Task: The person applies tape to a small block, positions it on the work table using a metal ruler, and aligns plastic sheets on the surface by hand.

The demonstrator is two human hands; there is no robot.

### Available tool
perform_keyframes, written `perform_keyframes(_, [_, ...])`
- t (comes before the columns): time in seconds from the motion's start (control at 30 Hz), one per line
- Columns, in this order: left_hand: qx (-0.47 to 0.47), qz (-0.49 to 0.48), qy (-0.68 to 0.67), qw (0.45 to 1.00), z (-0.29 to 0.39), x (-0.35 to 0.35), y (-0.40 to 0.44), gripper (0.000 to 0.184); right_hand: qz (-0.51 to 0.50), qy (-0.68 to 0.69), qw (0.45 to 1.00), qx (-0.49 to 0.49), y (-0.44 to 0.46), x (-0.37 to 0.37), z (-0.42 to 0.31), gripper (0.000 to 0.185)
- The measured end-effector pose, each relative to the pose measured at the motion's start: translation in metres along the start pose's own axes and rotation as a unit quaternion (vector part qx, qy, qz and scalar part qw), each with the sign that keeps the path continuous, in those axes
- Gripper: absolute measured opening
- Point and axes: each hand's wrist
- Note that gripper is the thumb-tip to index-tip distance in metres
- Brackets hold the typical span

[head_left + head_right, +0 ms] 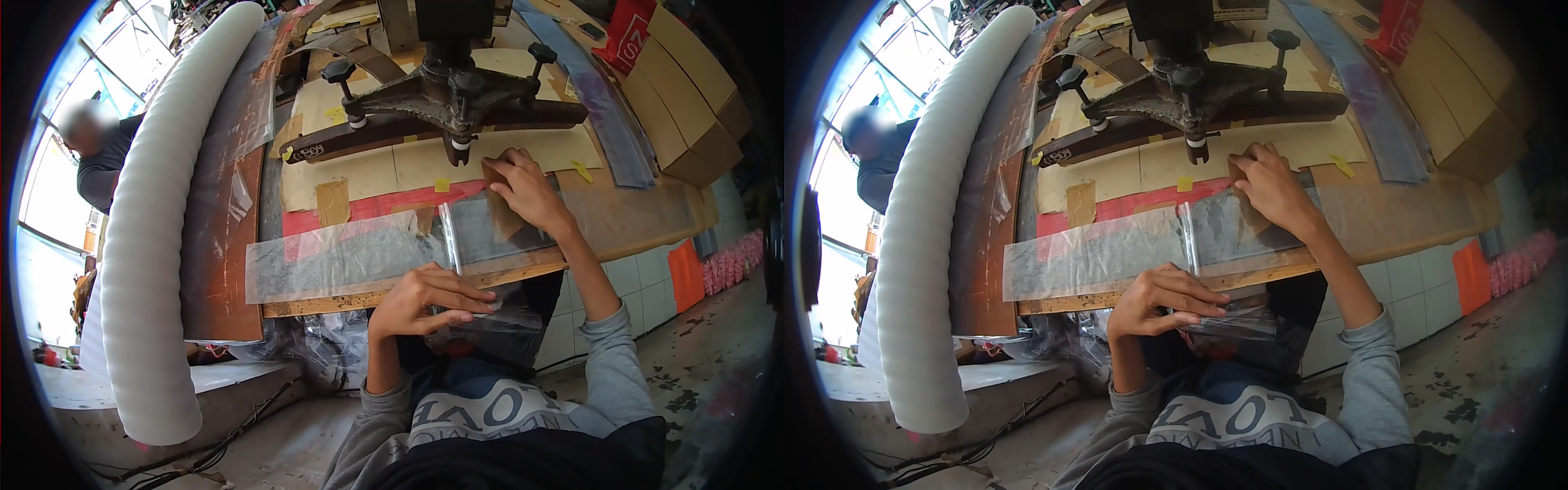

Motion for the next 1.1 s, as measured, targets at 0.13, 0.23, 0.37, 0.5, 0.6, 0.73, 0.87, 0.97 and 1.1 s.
perform_keyframes(0.13, [-0.013,-0.018,0.027,0.999,0.002,-0.002,0.0,0.028,0.003,-0.038,0.999,-0.027,-0.002,-0.006,-0.013,0.027])
perform_keyframes(0.23, [-0.015,-0.019,0.034,0.999,0.005,-0.003,0.001,0.028,0.004,-0.031,0.998,-0.049,-0.013,-0.011,-0.025,0.026])
perform_keyframes(0.37, [-0.011,-0.013,0.037,0.999,0.003,-0.001,0.001,0.027,-0.026,-0.069,0.995,-0.072,-0.032,-0.011,-0.036,0.029])
perform_keyframes(0.5, [-0.01,0.035,0.034,0.999,0.004,0.002,0.004,0.026,-0.002,-0.122,0.989,-0.08,-0.036,0.002,-0.034,0.031])
perform_keyframes(0.6, [-0.053,0.1,0.044,0.993,0.014,0.007,0.007,0.025,0.033,-0.111,0.991,-0.073,-0.032,0.007,-0.028,0.029])
perform_keyframes(0.73, [-0.035,0.132,0.051,0.989,0.031,0.011,0.009,0.027,0.04,-0.055,0.997,-0.033,-0.03,0.004,-0.03,0.029])
perform_keyframes(0.87, [-0.026,0.129,0.095,0.987,0.033,0.015,0.003,0.028,0.029,-0.019,0.999,-0.031,-0.031,0.001,-0.027,0.031])
perform_keyframes(0.97, [-0.027,0.127,0.111,0.985,0.035,0.017,-0.001,0.029,0.007,0.064,0.998,0.024,-0.024,-0.012,-0.027,0.03])
perform_keyframes(1.1, [-0.037,0.133,0.122,0.983,0.036,0.018,-0.002,0.028,0.024,0.189,0.979,0.07,-0.01,-0.012,-0.014,0.028])
Point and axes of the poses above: each hand's wrist, its own y-axis towards the middle knuckle, its own x-axis out of the palm, z = x × y, and after that the axes turned 11 degrees about -x, right-handed
